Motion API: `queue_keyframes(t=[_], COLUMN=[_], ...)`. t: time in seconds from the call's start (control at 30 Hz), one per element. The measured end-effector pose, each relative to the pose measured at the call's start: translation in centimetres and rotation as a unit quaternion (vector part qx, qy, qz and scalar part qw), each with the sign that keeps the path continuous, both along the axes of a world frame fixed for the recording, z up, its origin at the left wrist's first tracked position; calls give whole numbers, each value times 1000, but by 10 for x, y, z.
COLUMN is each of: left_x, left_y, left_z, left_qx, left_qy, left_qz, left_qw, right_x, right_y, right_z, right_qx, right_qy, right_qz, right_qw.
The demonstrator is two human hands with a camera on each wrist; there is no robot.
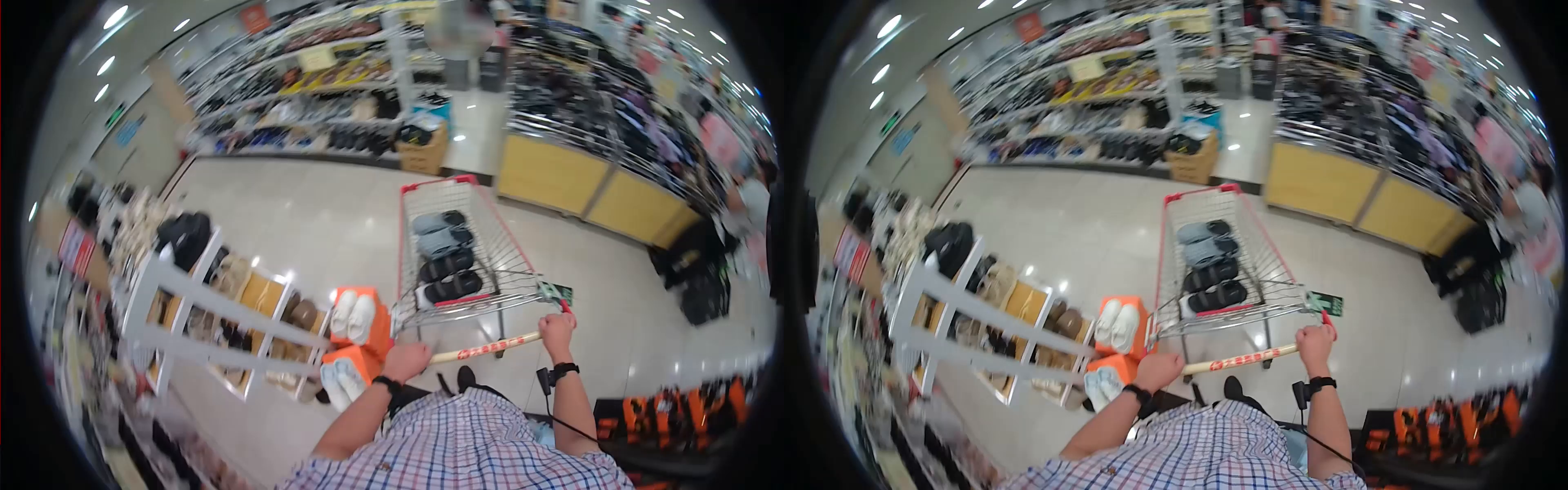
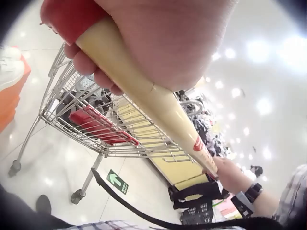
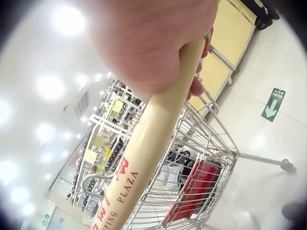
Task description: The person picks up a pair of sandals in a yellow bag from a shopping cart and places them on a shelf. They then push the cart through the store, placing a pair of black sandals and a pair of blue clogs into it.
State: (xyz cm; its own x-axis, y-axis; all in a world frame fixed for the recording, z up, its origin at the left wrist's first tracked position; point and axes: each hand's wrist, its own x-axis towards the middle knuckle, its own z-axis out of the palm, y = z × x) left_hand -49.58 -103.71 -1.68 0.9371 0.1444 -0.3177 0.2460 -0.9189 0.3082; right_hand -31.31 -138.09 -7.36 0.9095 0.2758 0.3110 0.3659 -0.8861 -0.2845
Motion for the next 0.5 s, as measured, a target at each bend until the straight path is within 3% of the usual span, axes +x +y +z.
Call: queue_keyframes(t=[0.03, 0.1, 0.3, 0.4, 0.5], left_x=[13, 30, 95, 117, 151], left_y=[2, 7, 28, 49, 75], left_z=[-6, -15, -4, 1, -7], left_qx=[-2, -16, -16, 30, 9], left_qy=[16, -71, -39, -77, -97], left_qz=[24, 67, 146, 121, 181], left_qw=[1000, 995, 988, 989, 979], right_x=[17, 58, 154, 199, 246], right_y=[4, 23, 54, 80, 122], right_z=[4, 1, -23, -27, -24], right_qx=[-10, -17, -70, -46, -81], right_qy=[12, 21, -14, -50, 33], right_qz=[-6, 12, 67, 108, 131], right_qw=[1000, 1000, 995, 992, 988])
